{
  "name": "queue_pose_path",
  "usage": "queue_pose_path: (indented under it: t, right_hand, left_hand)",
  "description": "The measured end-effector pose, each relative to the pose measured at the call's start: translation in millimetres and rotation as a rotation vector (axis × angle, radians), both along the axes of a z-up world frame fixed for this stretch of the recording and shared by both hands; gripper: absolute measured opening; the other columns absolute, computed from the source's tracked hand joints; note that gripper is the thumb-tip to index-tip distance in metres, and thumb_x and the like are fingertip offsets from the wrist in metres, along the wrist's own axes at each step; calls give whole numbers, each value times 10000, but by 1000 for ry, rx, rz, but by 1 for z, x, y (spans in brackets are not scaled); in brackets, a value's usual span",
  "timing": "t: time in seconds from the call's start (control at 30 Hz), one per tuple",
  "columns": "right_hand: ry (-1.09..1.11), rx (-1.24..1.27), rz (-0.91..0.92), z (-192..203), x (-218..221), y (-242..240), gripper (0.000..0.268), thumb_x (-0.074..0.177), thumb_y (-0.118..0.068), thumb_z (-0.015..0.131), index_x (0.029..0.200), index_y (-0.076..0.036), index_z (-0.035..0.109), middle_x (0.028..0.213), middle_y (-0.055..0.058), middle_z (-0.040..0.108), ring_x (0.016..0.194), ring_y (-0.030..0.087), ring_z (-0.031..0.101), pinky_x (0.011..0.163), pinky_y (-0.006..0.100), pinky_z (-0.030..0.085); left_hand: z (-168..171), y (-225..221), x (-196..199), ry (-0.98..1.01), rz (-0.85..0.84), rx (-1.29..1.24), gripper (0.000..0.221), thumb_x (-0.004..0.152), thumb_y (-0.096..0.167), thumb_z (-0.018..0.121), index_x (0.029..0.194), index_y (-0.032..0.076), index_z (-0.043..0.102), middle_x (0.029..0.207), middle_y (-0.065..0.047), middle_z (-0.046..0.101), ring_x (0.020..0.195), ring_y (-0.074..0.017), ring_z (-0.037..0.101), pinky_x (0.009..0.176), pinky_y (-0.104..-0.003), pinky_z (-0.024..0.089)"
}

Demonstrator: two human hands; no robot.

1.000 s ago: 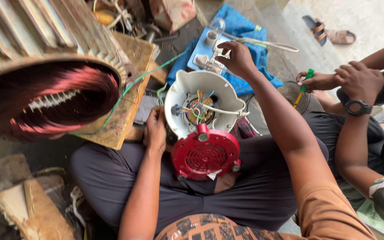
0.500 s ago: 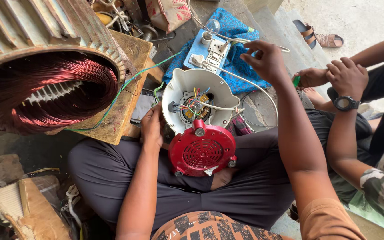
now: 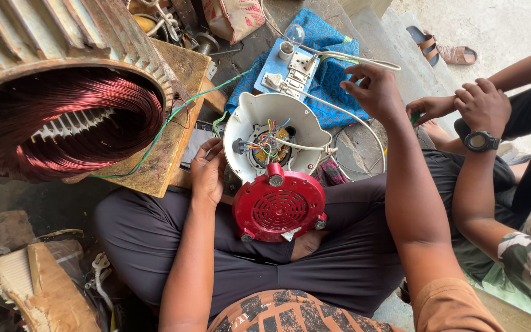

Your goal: The person sits on the floor and repairs a small red electric fan by manipulating its internal wiring. They use a screwdriver and pliers to adjust connections, test the circuit with a light bulb, and reposition components within the fan housing.

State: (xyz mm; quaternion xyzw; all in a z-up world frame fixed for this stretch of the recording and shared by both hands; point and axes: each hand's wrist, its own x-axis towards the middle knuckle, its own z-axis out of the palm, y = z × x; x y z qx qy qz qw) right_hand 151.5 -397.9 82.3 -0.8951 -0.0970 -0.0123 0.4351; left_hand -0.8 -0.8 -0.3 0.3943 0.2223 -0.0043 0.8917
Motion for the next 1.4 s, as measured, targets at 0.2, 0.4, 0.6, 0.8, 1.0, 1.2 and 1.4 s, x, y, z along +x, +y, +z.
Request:
queue_pose_path:
  t: [0.2,0.4,0.6,0.8,1.0,1.2,1.4]
  right_hand:
    - [14,-188,50,-2,-4,5,330,898,-198,816,1190,-62,746,975,88,758,803,201,684,719,370,550]
    - [99,-269,106,-3,-5,10,343,895,-228,805,1203,-89,744,981,92,762,846,243,722,752,392,562]
    - [138,-277,173,-10,-4,14,356,901,-250,786,1221,-100,739,990,106,766,860,239,727,750,396,562]
    - [443,232,241,-8,-7,35,382,1031,-335,635,1236,-23,721,1017,50,761,831,126,684,739,310,578]
    - [517,101,375,8,-18,56,403,943,-289,717,1237,-15,710,899,18,732,715,73,587,618,278,506]
    - [497,162,291,-6,-16,56,306,956,-231,720,1119,26,755,750,-9,633,637,57,526,568,273,446]
    - [515,224,213,-21,-4,35,278,940,-212,713,1137,-20,753,743,-45,625,629,45,500,562,269,418]
  left_hand:
    - [0,-5,3,-95,31,43,254,873,-113,711,932,76,552,1221,-156,711,1083,-187,682,964,-338,574]
    - [-7,-4,1,-129,41,235,340,867,-116,729,784,103,482,1178,-152,738,1052,-181,699,941,-320,568]
    - [-23,-7,2,-343,136,656,301,897,-165,646,849,78,474,997,-123,716,1142,-178,731,978,-291,558]
    - [-50,-16,4,7,136,150,150,989,-23,557,1105,45,623,1029,-74,719,909,-147,679,839,-291,546]
    - [-73,-59,-7,150,-100,-424,159,992,0,553,1131,45,617,1054,-75,714,933,-154,676,851,-297,544]
    - [-69,-61,0,120,-131,-470,174,995,23,549,1156,45,611,1079,-77,709,956,-161,672,864,-304,543]
    - [-42,-72,14,92,-251,-528,193,998,45,546,1182,45,606,1105,-78,705,980,-168,669,876,-311,541]
